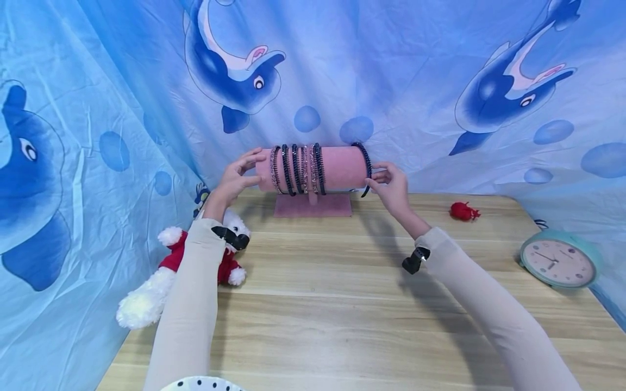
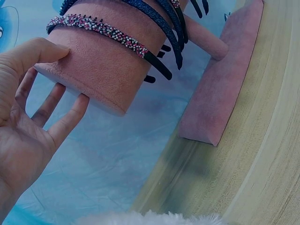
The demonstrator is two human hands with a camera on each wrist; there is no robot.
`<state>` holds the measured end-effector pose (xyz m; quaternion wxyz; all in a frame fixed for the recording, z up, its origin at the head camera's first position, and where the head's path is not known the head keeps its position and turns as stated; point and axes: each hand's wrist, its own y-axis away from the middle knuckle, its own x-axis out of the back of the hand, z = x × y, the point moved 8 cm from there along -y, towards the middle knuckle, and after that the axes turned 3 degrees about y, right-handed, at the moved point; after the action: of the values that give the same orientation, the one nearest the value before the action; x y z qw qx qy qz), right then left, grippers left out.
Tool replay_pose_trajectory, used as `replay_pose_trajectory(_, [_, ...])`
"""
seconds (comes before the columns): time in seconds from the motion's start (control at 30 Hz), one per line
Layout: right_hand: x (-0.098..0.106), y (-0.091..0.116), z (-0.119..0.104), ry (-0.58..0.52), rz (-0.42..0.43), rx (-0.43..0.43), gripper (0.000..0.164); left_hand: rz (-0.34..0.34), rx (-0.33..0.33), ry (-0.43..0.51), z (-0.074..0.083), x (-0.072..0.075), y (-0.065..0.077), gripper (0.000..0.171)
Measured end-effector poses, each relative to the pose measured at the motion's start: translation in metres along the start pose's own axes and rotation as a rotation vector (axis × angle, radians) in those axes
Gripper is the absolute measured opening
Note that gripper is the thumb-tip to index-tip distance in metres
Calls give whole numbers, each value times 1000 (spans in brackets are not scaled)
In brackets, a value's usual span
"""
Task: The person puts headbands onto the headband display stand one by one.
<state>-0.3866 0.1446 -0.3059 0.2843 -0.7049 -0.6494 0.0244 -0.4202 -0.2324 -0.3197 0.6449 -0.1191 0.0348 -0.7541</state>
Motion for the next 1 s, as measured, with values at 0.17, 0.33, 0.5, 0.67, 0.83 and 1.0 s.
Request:
replay_pose_trajectory(0.17, [-2, 0, -4, 19, -24, 33, 36, 7, 5, 2, 0, 0, 1, 58])
replay_pose_trajectory(0.33, [-1, -3, -6, 39, -46, 49, 35, 8, 13, -5, 0, 1, 1, 59])
replay_pose_trajectory(0.5, [1, -8, -3, 32, -98, 32, 38, 8, 11, -8, 0, 0, 0, 59])
replay_pose_trajectory(0.67, [3, -18, 3, -11, -137, 32, 39, 8, 4, -8, -1, 1, 0, 59])
replay_pose_trajectory(0.83, [6, -36, 16, -27, -159, 60, 39, 1, -4, -10, 0, 1, 0, 58])
replay_pose_trajectory(1.0, [9, -51, 17, 18, -214, 81, 40, -5, 1, -17, -1, 1, 0, 58])
